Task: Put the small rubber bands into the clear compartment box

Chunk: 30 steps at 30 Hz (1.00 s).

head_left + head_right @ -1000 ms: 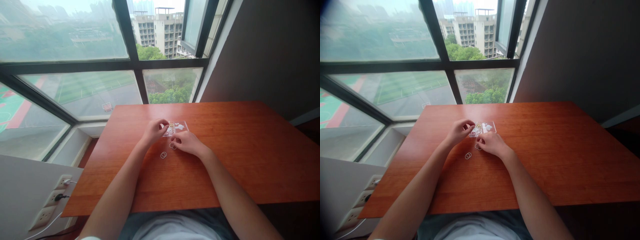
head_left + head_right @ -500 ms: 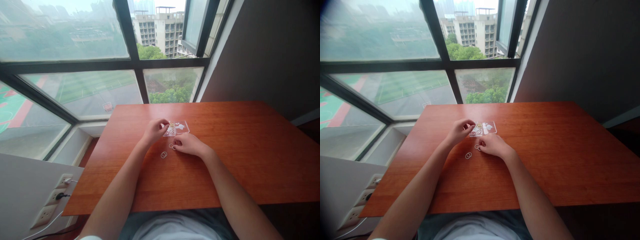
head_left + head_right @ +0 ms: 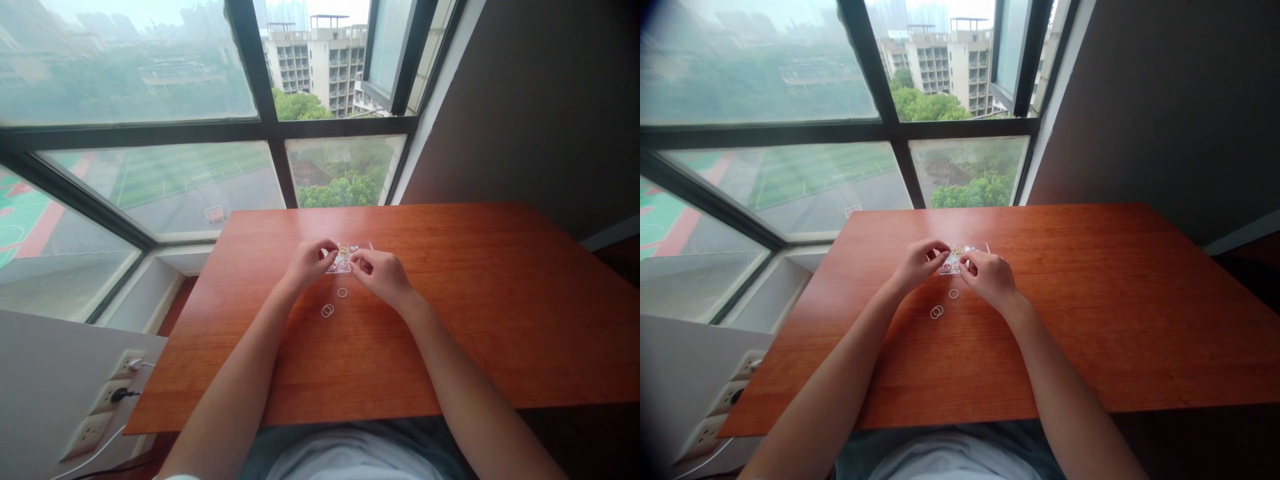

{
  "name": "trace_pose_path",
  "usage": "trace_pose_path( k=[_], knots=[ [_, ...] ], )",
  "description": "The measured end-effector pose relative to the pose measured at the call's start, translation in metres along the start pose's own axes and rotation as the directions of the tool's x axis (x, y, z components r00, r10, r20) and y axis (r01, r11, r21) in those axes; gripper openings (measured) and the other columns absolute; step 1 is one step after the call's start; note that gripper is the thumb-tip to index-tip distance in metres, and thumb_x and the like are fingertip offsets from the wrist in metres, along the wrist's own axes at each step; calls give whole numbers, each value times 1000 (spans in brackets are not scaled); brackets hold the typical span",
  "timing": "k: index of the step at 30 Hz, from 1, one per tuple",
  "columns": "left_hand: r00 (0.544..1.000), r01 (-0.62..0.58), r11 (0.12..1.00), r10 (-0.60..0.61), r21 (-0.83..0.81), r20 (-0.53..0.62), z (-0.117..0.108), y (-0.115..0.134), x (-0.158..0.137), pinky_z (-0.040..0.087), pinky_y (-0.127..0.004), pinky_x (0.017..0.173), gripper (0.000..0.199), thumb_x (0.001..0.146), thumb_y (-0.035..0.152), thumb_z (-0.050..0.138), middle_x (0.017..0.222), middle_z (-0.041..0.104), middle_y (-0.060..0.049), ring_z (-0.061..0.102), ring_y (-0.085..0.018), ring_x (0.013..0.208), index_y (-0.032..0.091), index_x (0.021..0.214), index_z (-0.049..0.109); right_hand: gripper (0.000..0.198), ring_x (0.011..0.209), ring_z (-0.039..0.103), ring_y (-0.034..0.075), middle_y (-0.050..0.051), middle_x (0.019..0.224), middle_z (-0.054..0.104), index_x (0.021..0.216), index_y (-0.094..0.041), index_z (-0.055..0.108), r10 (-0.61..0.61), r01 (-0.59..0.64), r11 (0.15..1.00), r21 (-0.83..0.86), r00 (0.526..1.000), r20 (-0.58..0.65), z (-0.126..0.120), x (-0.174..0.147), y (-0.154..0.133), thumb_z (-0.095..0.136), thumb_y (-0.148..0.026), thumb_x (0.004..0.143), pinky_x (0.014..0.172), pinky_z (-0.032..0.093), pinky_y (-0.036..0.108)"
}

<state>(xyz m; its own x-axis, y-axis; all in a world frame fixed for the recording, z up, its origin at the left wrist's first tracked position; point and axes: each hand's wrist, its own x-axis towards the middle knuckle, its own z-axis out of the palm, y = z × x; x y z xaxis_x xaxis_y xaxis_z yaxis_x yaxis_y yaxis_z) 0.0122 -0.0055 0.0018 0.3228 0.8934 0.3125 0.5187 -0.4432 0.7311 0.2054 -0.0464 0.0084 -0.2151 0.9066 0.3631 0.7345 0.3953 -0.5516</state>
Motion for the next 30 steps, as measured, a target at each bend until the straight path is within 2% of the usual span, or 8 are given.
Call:
trace_pose_path(
  k=[4,8,12,18,22,26,30],
  knots=[
    [999,40,995,-37,-90,38,0,6,0,39,-20,52,21,82,33,57,73,66,-3,50,-9,56,15,83,68,12,57,54,12,-3,61,60,83,-23,67,20,-21,999,-40,999,-25,0,1,2,58,-29,81,59,35,22],
    [988,74,973,-43,-220,145,3,17,-2,35,-19,49,30,84,41,56,64,59,-1,44,-8,54,13,81,67,13,57,54,13,-2,60,60,84,-23,67,20,-23,998,-63,999,-40,2,1,4,57,-31,82,58,34,23],
    [980,97,966,-50,-239,193,7,25,-3,34,-19,49,23,81,34,59,62,56,1,42,-8,54,13,81,67,13,58,54,13,-2,62,62,86,-23,67,8,-11,997,-79,999,-35,3,1,5,58,-31,82,58,33,23],
    [984,92,969,-53,-227,171,9,27,-3,35,-19,52,19,81,29,58,65,59,0,44,-8,55,13,80,67,13,58,54,13,-1,63,62,86,-23,67,10,-13,996,-84,999,-34,2,1,4,57,-31,83,58,33,23],
    [994,83,975,-67,-208,84,6,21,-1,36,-20,51,20,81,32,59,68,62,-1,46,-8,55,14,81,67,13,59,54,13,-2,62,61,85,-23,66,22,-25,997,-78,999,-44,0,1,5,56,-31,83,58,33,23],
    [995,97,979,-102,-178,-20,4,12,1,36,-21,49,21,80,34,60,68,63,-1,48,-8,52,14,80,67,11,59,55,13,-2,65,63,83,-23,66,23,-20,996,-91,999,31,1,1,5,56,-30,82,57,32,23],
    [993,94,983,-104,-161,-55,5,9,1,36,-20,48,23,80,36,60,66,62,-1,47,-8,51,14,81,67,11,59,54,12,-1,68,65,81,-23,65,14,-3,995,-100,995,103,2,1,3,55,-28,82,57,32,23]
  ],
)
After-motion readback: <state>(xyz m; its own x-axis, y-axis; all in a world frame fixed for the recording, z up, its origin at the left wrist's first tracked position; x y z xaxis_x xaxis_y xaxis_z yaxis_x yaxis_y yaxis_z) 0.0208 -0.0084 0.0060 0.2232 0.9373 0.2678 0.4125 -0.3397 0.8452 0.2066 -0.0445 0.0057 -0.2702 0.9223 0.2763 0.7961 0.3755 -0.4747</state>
